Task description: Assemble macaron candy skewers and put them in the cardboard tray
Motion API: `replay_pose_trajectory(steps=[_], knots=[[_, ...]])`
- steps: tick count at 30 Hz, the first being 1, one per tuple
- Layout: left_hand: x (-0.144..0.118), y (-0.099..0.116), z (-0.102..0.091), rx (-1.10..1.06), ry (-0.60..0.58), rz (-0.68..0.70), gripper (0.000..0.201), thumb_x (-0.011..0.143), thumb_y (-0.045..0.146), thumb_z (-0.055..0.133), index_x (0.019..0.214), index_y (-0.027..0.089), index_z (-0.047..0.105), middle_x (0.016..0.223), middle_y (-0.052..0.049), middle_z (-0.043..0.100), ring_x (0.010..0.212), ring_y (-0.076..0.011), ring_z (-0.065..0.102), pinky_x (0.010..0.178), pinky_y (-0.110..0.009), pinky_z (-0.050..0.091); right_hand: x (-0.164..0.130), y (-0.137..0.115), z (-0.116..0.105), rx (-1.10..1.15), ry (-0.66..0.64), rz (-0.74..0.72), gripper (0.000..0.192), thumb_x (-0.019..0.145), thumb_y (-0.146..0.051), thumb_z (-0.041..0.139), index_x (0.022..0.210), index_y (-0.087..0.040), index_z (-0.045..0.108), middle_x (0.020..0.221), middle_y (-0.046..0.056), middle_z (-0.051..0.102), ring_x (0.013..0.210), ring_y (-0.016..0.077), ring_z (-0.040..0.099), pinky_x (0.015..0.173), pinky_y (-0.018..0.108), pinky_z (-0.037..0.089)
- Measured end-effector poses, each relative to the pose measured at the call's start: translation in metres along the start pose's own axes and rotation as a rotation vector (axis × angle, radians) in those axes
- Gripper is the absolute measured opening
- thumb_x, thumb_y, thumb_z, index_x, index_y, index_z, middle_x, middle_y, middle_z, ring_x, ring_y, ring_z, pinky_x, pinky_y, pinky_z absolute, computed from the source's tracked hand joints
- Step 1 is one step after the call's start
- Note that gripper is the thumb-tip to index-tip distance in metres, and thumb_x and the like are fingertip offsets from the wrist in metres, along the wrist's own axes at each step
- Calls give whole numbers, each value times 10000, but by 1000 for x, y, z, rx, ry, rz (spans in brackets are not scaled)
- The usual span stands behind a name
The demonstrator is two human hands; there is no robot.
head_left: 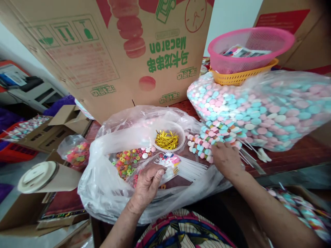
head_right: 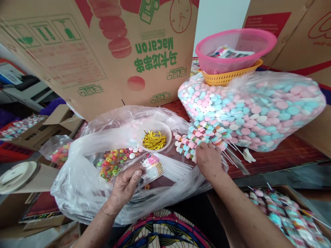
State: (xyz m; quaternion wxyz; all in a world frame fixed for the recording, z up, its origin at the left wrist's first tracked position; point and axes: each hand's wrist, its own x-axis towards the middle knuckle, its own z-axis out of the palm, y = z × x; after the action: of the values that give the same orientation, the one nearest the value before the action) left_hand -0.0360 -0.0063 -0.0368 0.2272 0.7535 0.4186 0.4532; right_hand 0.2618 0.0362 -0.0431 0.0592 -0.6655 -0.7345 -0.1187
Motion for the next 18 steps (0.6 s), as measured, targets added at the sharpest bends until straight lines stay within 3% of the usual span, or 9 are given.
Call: replay_pose_trajectory(steps=[3,5,9,11,14,18], knots=[[-3,-2,-9,13,-4,64,184,939,249,486,972,194,659,846,-45,720,813,-169,666,769,-303,517,-11,21,2,167,139,-47,207,843,-81,456,813,-125,655,792,129,643,782,253,605,674,363,457],[-3,-3,-13,27,-12,70,179,940,241,487,974,202,658,838,-41,713,811,-166,660,778,-306,511,-19,29,-9,303,281,-99,182,884,-160,467,881,-155,649,824,102,656,791,222,622,706,332,486],[2,-2,-17,23,-35,124,155,932,213,498,960,212,650,802,-23,699,761,-152,646,752,-295,498,-33,28,-44,432,428,-386,183,893,-155,501,1034,-193,613,900,77,670,797,192,634,718,299,503],[4,-2,-17,21,-22,145,146,929,200,502,972,213,641,803,-19,695,760,-148,644,749,-290,496,-37,24,-55,395,425,-519,249,864,-97,506,1067,-198,608,900,79,675,794,207,633,693,320,501],[7,0,-19,47,-16,157,128,929,194,503,954,209,628,788,-10,689,739,-137,638,729,-273,494,-41,22,-59,377,415,-600,312,825,-49,503,1063,-209,627,898,78,685,802,226,636,686,342,492],[9,5,-25,160,-158,202,176,947,258,476,885,203,632,747,-14,687,685,-137,631,682,-261,478,-40,23,-58,380,342,-642,338,818,-31,462,1021,-225,650,868,62,679,758,206,620,673,333,470]])
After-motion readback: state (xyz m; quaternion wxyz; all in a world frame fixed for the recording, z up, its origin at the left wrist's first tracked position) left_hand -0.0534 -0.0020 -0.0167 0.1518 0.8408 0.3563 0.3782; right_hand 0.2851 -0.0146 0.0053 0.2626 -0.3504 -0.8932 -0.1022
